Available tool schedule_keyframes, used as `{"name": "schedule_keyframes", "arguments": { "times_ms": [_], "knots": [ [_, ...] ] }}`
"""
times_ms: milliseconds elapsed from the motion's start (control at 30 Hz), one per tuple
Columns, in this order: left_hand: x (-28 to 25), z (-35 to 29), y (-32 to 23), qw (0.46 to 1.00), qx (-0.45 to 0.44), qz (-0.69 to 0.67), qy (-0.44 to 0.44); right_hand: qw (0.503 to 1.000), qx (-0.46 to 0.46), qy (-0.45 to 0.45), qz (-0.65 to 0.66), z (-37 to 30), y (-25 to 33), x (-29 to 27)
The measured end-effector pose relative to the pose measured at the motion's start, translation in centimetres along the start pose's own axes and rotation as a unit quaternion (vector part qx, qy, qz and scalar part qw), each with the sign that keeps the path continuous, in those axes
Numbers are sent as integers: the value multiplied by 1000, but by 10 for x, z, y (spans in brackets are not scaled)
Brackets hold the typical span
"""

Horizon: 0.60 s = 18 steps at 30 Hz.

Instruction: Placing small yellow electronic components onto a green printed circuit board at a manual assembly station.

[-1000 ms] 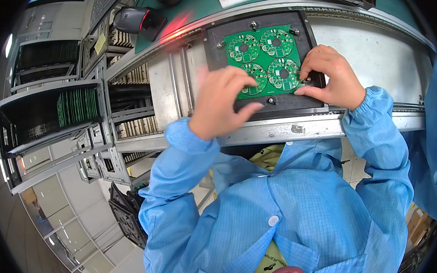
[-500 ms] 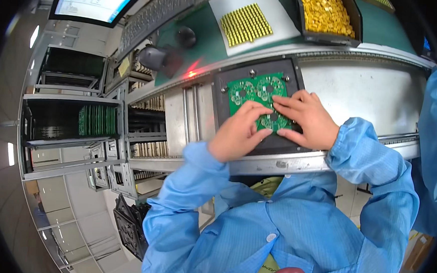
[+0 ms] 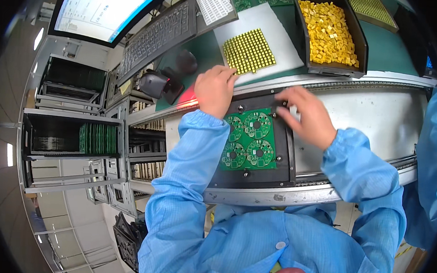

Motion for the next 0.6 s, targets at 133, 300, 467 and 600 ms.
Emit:
{"name": "schedule_keyframes", "arguments": {
  "times_ms": [133, 300, 467, 600],
  "knots": [
    [-11, -1, -12, 997, 50, 30, -51, 996, -43, -48, -64, 39, -9, 19],
    [-15, -5, -19, 992, 74, 50, -85, 976, -80, -62, -193, 71, -16, 54],
    [-7, -8, -15, 994, 68, 65, -63, 967, -110, -27, -228, 72, -24, 75],
    [-20, -6, -9, 996, 51, 36, -68, 970, -97, -32, -220, 76, -25, 76]
  ]
}}
Point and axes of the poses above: each hand's wrist, its own z-axis towards the middle knuckle, its own x-axis out of the palm, y = z × x, the point moved 10 cm from there along z, towards the middle knuckle, and after that the axes turned 13 degrees about -y, right-handed, at the moved point
